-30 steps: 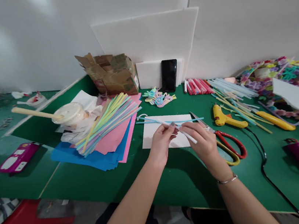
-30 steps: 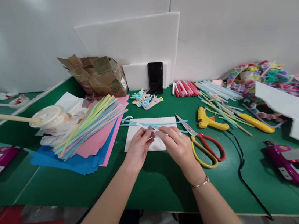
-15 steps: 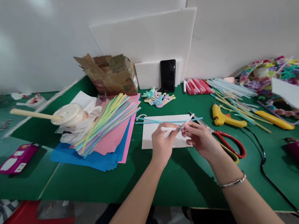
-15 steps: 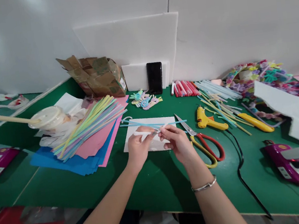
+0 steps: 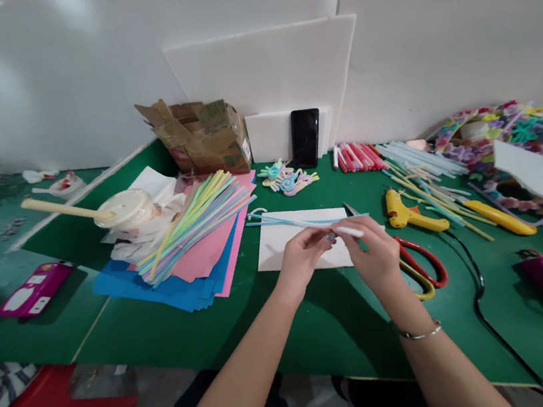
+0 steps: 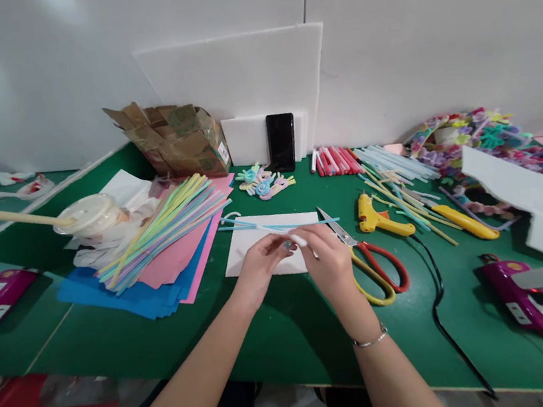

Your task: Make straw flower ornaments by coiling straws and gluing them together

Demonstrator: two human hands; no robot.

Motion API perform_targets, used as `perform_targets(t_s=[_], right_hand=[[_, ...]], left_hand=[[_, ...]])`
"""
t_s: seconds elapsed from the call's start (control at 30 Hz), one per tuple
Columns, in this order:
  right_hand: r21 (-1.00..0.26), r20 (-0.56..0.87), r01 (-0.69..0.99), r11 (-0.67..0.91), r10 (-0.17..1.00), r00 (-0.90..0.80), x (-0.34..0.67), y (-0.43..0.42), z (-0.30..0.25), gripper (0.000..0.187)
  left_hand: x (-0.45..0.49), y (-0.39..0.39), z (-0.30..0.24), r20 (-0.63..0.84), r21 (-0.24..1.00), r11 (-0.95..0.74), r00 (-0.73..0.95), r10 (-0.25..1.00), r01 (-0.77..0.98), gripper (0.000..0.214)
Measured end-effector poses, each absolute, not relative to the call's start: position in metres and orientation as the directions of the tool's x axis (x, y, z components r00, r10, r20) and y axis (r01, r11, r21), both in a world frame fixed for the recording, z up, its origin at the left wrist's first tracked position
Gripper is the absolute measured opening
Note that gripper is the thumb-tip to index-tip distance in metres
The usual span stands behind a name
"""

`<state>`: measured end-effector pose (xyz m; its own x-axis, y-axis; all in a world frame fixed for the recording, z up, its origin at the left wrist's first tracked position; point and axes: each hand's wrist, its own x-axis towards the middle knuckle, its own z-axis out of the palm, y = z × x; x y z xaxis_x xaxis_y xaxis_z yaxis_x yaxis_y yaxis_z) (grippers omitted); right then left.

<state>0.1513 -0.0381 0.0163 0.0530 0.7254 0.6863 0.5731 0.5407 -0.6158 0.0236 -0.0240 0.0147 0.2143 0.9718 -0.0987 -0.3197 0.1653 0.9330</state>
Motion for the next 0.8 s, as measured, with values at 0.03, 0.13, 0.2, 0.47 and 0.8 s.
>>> perform_targets(t_s=[0.03, 0.13, 0.2, 0.47, 0.8], right_hand=[[-0.515, 0.727, 0.631, 0.58, 0.686, -0.037, 0.154, -0.038, 0.015, 0.021], [-0.33, 0.744, 0.695, 0.639, 0.629, -0.226, 0.162, -0.04, 0.013, 0.03], [-0.288, 0.738, 0.686, 0.668, 0.611, -0.285, 0.163, -0.041, 0.012, 0.032], [-0.879, 0.432, 0.289, 0.379, 0.889, 0.15, 0.147, -0.037, 0.018, 0.01], [-0.785, -0.436, -0.373, -0.495, 0.869, -0.235, 0.165, -0.032, 0.025, 0.026]], left_hand=[[0.023, -0.024, 0.015, -0.131, 0.91, 0.208, 0.228, 0.965, -0.359, 0.026], [0.02, -0.022, 0.016, -0.215, 0.84, 0.298, 0.227, 0.95, -0.453, 0.031], [0.017, -0.02, 0.017, -0.258, 0.815, 0.333, 0.219, 0.941, -0.474, 0.031], [0.018, -0.024, 0.026, -0.045, 0.962, 0.036, -0.026, 0.999, -0.272, 0.019], [-0.004, -0.018, 0.02, 0.475, 0.852, -0.52, 0.326, 0.818, 0.062, 0.009]])
